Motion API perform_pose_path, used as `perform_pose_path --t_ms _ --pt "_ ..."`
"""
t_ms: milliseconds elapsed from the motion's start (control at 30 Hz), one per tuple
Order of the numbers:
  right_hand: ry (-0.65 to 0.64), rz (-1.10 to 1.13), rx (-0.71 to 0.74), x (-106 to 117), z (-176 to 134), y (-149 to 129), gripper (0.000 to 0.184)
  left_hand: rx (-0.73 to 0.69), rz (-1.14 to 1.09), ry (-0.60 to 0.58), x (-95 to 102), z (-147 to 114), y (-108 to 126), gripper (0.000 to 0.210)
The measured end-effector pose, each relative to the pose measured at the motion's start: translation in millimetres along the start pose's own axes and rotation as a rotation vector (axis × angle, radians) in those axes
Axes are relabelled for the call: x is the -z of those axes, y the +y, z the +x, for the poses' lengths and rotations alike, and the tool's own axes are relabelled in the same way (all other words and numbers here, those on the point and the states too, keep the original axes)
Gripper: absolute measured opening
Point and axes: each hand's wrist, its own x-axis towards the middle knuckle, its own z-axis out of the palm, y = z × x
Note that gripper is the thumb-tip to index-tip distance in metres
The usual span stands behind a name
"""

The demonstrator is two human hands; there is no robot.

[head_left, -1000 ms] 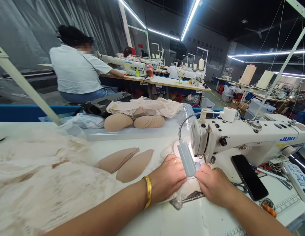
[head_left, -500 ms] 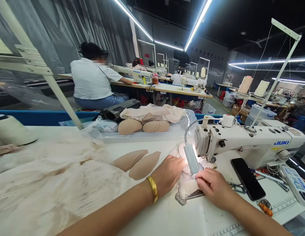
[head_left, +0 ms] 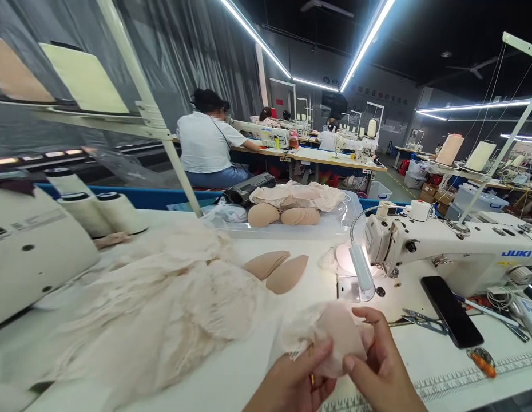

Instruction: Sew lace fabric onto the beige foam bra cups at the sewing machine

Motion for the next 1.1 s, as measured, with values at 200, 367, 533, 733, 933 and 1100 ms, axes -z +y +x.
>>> perform_pose_path --t_ms 200,367,533,733,933,1100 --pt "0.057 -0.129 -0.024 9 -19 3 0.074 -0.174 -0.110 0.216 -18.0 5 21 0.025" --pt "0.051 -0.016 -0.030 7 -19 15 0.080 -0.175 -0.105 0.262 -25.1 1 30 0.031" --pt "0.147 0.072 -0.002 3 -8 11 0.081 -0.218 -0.064 0.095 -34.1 -6 25 0.044" --pt "0.167 0.003 -0.038 6 -9 20 0.080 -0.081 -0.108 0.196 -28.0 7 30 0.046" --pt "0.203 0.059 -0.044 5 -8 21 0.078 -0.092 -0.101 0.146 -24.0 5 31 0.040" --pt "0.205 0.087 -0.037 3 -8 20 0.073 -0.145 -0.023 0.132 -24.6 4 31 0.041"
